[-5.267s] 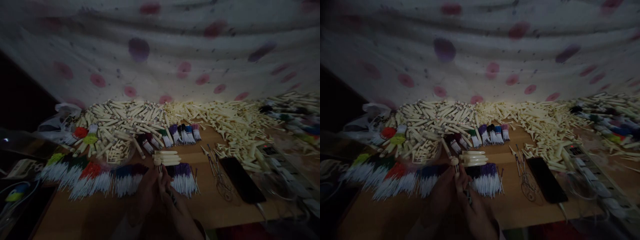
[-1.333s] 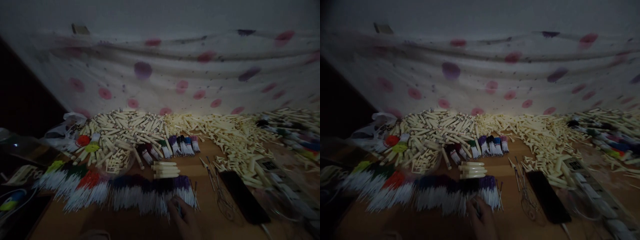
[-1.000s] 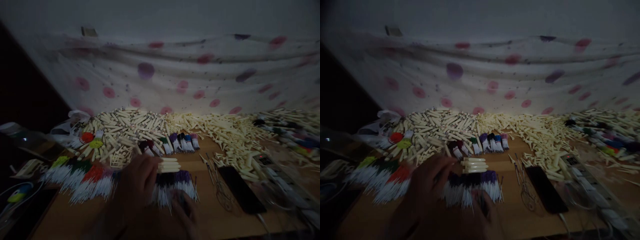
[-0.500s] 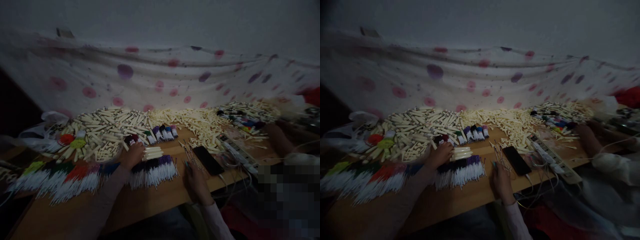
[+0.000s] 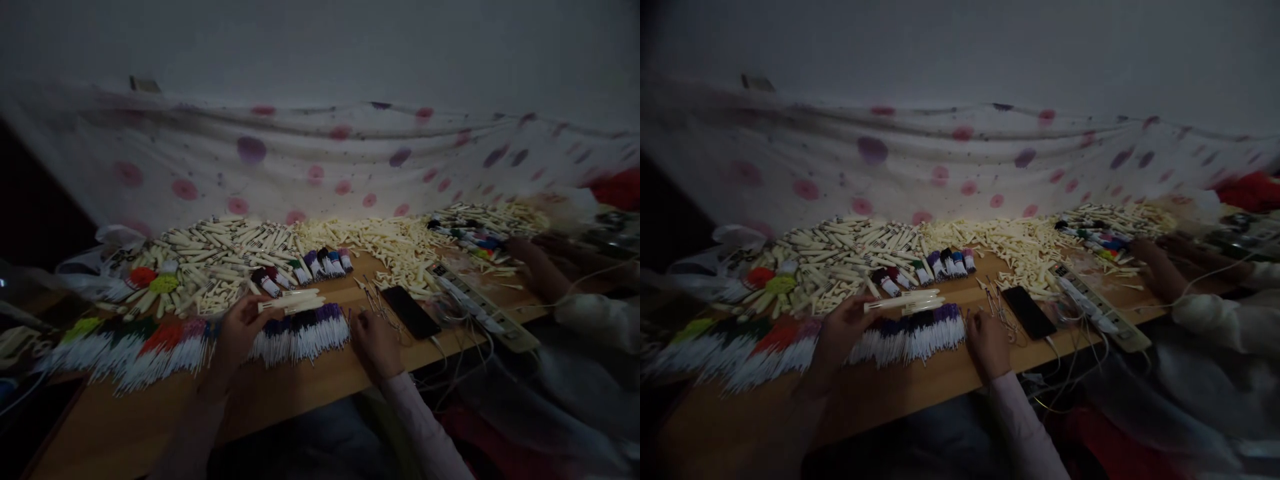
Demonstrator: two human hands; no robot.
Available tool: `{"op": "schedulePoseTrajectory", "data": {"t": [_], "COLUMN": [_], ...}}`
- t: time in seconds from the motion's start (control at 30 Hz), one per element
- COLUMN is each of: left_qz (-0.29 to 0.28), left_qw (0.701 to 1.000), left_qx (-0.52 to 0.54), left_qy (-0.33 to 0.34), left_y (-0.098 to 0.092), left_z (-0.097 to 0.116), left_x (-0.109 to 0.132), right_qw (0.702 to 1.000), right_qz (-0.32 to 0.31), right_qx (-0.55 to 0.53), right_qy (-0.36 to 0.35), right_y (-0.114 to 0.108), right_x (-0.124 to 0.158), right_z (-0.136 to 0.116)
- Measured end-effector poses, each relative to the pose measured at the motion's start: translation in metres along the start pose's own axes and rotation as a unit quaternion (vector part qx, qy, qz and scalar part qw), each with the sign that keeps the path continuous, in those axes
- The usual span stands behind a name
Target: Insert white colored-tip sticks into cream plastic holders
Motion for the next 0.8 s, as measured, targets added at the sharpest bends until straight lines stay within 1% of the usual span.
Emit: {"op": "schedulePoseTrajectory", "data": {"t": [0.1, 0.17, 0.27, 0.33, 0.4, 0.5, 0.6, 0.67, 0.73, 0.8], "left_qz": [0.042, 0.068, 0.105, 0.123, 0.132, 0.133, 0.131, 0.129, 0.125, 0.121], "left_qw": [0.996, 0.988, 0.973, 0.963, 0.956, 0.95, 0.95, 0.951, 0.952, 0.954], "left_qx": [0.079, 0.126, 0.187, 0.219, 0.244, 0.268, 0.275, 0.275, 0.275, 0.273], "left_qy": [-0.029, -0.049, -0.081, -0.096, -0.1, -0.087, -0.068, -0.057, -0.049, -0.036], "left_y": [0.008, 0.017, 0.032, 0.04, 0.046, 0.05, 0.051, 0.053, 0.058, 0.064], "left_z": [-0.006, -0.014, -0.03, -0.037, -0.036, -0.024, -0.005, 0.007, 0.015, 0.021], "left_x": [0.029, 0.046, 0.069, 0.083, 0.095, 0.11, 0.119, 0.123, 0.126, 0.129], "right_qw": [0.999, 0.997, 0.994, 0.991, 0.988, 0.981, 0.962, 0.939, 0.906, 0.869], "right_qz": [-0.052, -0.079, -0.111, -0.123, -0.128, -0.12, -0.104, -0.091, -0.056, 0.006], "right_qx": [-0.001, -0.005, -0.019, -0.038, -0.066, -0.126, -0.203, -0.263, -0.329, -0.389], "right_qy": [0.0, -0.001, -0.014, -0.03, -0.048, -0.084, -0.147, -0.202, -0.26, -0.304], "right_y": [0.004, 0.006, 0.007, 0.006, 0.003, -0.005, -0.017, -0.025, -0.034, -0.043], "right_x": [-0.015, -0.025, -0.035, -0.038, -0.038, -0.034, -0.019, 0.002, 0.032, 0.07], "right_z": [-0.007, -0.008, -0.009, -0.008, -0.007, -0.006, -0.011, -0.018, -0.026, -0.033]}}
Point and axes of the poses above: each hand's wrist, its own x-axis away from the middle knuckle, its own y-axis out of the palm, z = x × y, the point moved 5 cm from there along -x, towards the middle knuckle, and after that the axes turned 14 degrees about -z, right-handed, at the moved point
